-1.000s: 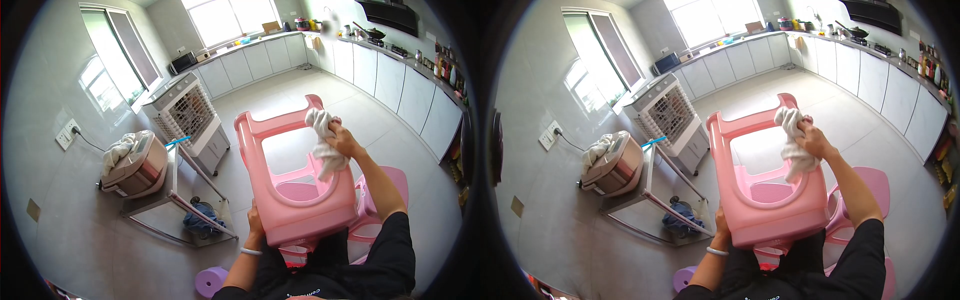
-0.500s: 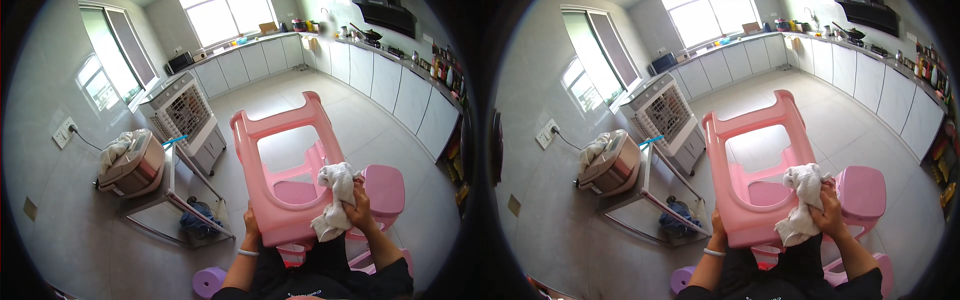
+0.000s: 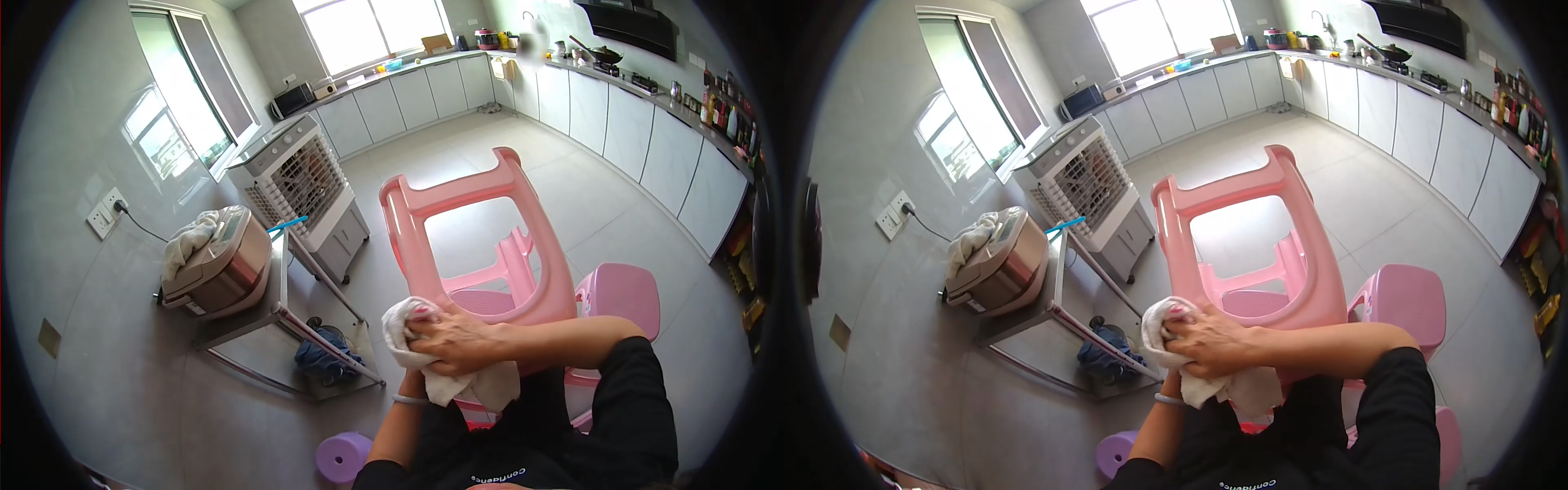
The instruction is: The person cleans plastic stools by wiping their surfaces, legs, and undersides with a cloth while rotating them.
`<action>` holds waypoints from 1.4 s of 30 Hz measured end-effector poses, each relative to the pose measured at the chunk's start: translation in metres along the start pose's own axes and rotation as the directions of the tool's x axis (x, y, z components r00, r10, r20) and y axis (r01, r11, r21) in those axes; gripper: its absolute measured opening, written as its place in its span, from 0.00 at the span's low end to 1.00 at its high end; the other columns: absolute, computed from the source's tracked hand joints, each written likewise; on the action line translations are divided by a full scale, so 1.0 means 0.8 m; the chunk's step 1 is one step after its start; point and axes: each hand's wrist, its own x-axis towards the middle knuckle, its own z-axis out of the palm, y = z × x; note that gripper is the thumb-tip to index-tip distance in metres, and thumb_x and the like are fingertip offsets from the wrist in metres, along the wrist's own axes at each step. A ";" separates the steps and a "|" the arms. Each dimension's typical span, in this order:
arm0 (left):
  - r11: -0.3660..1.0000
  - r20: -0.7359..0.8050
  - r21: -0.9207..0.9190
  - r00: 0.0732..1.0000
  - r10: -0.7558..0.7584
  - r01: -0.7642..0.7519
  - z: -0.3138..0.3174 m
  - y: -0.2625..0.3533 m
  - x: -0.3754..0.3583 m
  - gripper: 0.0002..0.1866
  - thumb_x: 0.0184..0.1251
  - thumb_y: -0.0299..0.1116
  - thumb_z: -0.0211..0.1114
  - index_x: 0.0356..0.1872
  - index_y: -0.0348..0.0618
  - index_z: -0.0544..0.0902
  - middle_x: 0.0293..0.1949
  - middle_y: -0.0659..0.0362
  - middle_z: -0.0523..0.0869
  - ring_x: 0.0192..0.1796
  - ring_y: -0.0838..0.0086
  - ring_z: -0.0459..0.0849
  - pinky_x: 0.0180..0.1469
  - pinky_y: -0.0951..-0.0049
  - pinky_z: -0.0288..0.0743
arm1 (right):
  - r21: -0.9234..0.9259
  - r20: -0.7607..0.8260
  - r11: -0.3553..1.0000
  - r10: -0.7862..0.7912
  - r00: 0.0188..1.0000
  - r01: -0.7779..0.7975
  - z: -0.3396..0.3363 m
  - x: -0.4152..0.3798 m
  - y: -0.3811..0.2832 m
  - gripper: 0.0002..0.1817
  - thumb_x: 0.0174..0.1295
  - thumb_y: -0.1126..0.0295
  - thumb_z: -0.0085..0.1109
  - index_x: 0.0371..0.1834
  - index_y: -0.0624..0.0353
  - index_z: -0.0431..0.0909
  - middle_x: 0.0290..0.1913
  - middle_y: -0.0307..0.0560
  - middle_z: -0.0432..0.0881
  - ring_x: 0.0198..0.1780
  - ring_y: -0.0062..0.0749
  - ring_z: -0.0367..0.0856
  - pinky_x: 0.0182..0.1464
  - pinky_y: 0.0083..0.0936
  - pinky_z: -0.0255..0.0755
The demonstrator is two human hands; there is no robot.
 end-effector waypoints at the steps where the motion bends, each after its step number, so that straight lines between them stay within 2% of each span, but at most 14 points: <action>1: 0.998 0.031 0.008 0.998 0.060 -0.060 -0.006 -0.004 -0.007 0.22 0.80 0.47 0.51 0.60 0.42 0.78 0.55 0.56 0.83 0.55 0.69 0.81 0.59 0.66 0.73 | -0.024 0.075 0.998 -0.050 0.996 0.052 0.007 0.009 -0.002 0.22 0.58 0.57 0.65 0.57 0.47 0.81 0.66 0.49 0.75 0.68 0.56 0.72 0.65 0.72 0.60; 6: 0.925 0.319 0.059 0.885 0.339 -0.376 -0.046 -0.030 -0.055 0.26 0.75 0.47 0.56 0.68 0.47 0.73 0.65 0.56 0.78 0.67 0.66 0.76 0.74 0.63 0.64 | 0.033 0.122 0.989 -0.145 0.982 0.142 0.011 -0.012 -0.024 0.19 0.54 0.60 0.69 0.50 0.45 0.84 0.60 0.43 0.80 0.69 0.47 0.73 0.70 0.67 0.58; 9: 0.762 0.382 0.387 0.842 0.380 -0.519 0.006 0.068 -0.054 0.19 0.80 0.48 0.52 0.48 0.44 0.83 0.50 0.57 0.85 0.52 0.69 0.84 0.60 0.63 0.77 | 0.110 -0.103 0.985 -0.122 0.987 0.133 0.004 -0.060 -0.035 0.18 0.47 0.62 0.72 0.45 0.45 0.86 0.57 0.41 0.83 0.66 0.46 0.77 0.71 0.58 0.60; 11: 0.916 0.105 0.364 0.984 0.143 -0.172 0.020 0.072 -0.033 0.22 0.83 0.49 0.48 0.43 0.42 0.84 0.47 0.57 0.87 0.48 0.70 0.86 0.54 0.64 0.79 | 0.106 -0.172 0.990 -0.079 0.982 0.098 -0.008 -0.097 -0.048 0.18 0.46 0.63 0.72 0.43 0.45 0.87 0.57 0.41 0.83 0.66 0.47 0.77 0.71 0.56 0.61; 13: 0.983 -0.032 0.011 0.982 -0.185 0.186 0.004 0.035 -0.007 0.29 0.86 0.51 0.42 0.46 0.36 0.84 0.46 0.54 0.87 0.43 0.71 0.87 0.46 0.68 0.82 | 0.066 -0.236 0.997 -0.019 0.971 0.036 -0.013 -0.137 -0.057 0.21 0.43 0.64 0.74 0.45 0.44 0.88 0.59 0.42 0.82 0.66 0.47 0.78 0.72 0.56 0.60; 18: 0.989 -0.071 -0.139 0.995 -0.066 0.056 0.026 0.041 -0.012 0.29 0.86 0.50 0.41 0.54 0.32 0.81 0.45 0.52 0.87 0.44 0.68 0.87 0.49 0.67 0.83 | 0.045 -0.385 0.977 0.209 0.899 -0.208 -0.006 -0.220 -0.040 0.24 0.41 0.66 0.75 0.47 0.46 0.87 0.60 0.48 0.82 0.66 0.50 0.77 0.72 0.55 0.59; 23: 0.999 -0.004 0.023 0.999 -0.035 0.036 0.032 0.042 -0.006 0.28 0.86 0.49 0.42 0.53 0.32 0.81 0.45 0.51 0.87 0.44 0.68 0.87 0.49 0.68 0.84 | 0.267 -0.559 0.886 0.464 0.688 -0.380 -0.011 -0.252 -0.008 0.19 0.42 0.71 0.72 0.41 0.61 0.85 0.55 0.58 0.82 0.58 0.58 0.80 0.68 0.50 0.63; 26: 0.970 -0.019 0.194 0.988 0.156 -0.149 0.029 0.033 -0.006 0.28 0.86 0.49 0.42 0.52 0.32 0.82 0.45 0.53 0.88 0.42 0.69 0.87 0.46 0.69 0.83 | 0.326 -0.656 0.828 0.546 0.521 -0.456 -0.024 -0.263 0.020 0.19 0.49 0.73 0.69 0.47 0.62 0.83 0.54 0.54 0.82 0.54 0.48 0.82 0.63 0.41 0.70; 29: 0.987 -0.073 -0.158 0.996 -0.041 0.029 0.024 0.031 -0.003 0.27 0.86 0.49 0.42 0.53 0.33 0.81 0.44 0.53 0.88 0.41 0.70 0.87 0.45 0.69 0.83 | 0.875 -0.397 0.430 0.900 0.179 -0.223 -0.014 -0.273 0.045 0.23 0.58 0.75 0.63 0.59 0.63 0.78 0.52 0.49 0.81 0.51 0.34 0.80 0.56 0.29 0.74; 34: 0.973 -0.102 0.146 0.981 -0.167 0.181 -0.004 0.043 0.004 0.26 0.85 0.50 0.44 0.60 0.35 0.78 0.50 0.50 0.86 0.48 0.66 0.86 0.52 0.67 0.80 | 0.966 -0.256 0.256 0.961 0.107 0.017 0.007 -0.279 0.058 0.31 0.63 0.69 0.55 0.72 0.62 0.67 0.50 0.45 0.80 0.46 0.27 0.79 0.50 0.25 0.75; 36: 0.901 -0.158 0.432 0.987 0.034 0.038 -0.002 0.048 0.011 0.27 0.84 0.50 0.48 0.64 0.35 0.76 0.56 0.46 0.83 0.56 0.60 0.82 0.60 0.61 0.75 | 0.965 -0.263 0.261 0.962 0.080 0.028 0.013 -0.279 0.053 0.31 0.62 0.67 0.54 0.71 0.61 0.68 0.48 0.43 0.79 0.43 0.26 0.78 0.47 0.24 0.75; 38: 0.453 0.019 0.835 0.839 0.544 -0.312 0.047 0.118 -0.019 0.28 0.81 0.50 0.53 0.67 0.36 0.75 0.63 0.41 0.78 0.65 0.53 0.77 0.69 0.54 0.67 | 0.973 -0.230 0.227 0.969 0.088 0.045 0.012 -0.280 0.042 0.32 0.61 0.67 0.55 0.71 0.62 0.68 0.48 0.44 0.79 0.44 0.26 0.78 0.48 0.24 0.75; 40: 0.213 0.355 0.835 0.794 0.494 -0.507 0.096 0.174 -0.051 0.32 0.76 0.49 0.59 0.70 0.36 0.72 0.69 0.38 0.71 0.71 0.44 0.68 0.76 0.47 0.53 | 0.976 -0.219 0.217 0.974 0.057 0.035 0.011 -0.272 0.028 0.33 0.61 0.67 0.56 0.72 0.62 0.67 0.48 0.44 0.79 0.44 0.26 0.78 0.48 0.24 0.75; 42: 0.198 0.532 0.777 0.792 0.299 -0.597 0.122 0.174 -0.073 0.32 0.72 0.48 0.63 0.70 0.37 0.73 0.68 0.40 0.73 0.71 0.47 0.69 0.77 0.49 0.52 | 0.971 -0.238 0.234 0.968 0.075 0.053 0.014 -0.269 0.017 0.33 0.62 0.69 0.56 0.73 0.63 0.66 0.52 0.45 0.79 0.48 0.27 0.79 0.52 0.26 0.75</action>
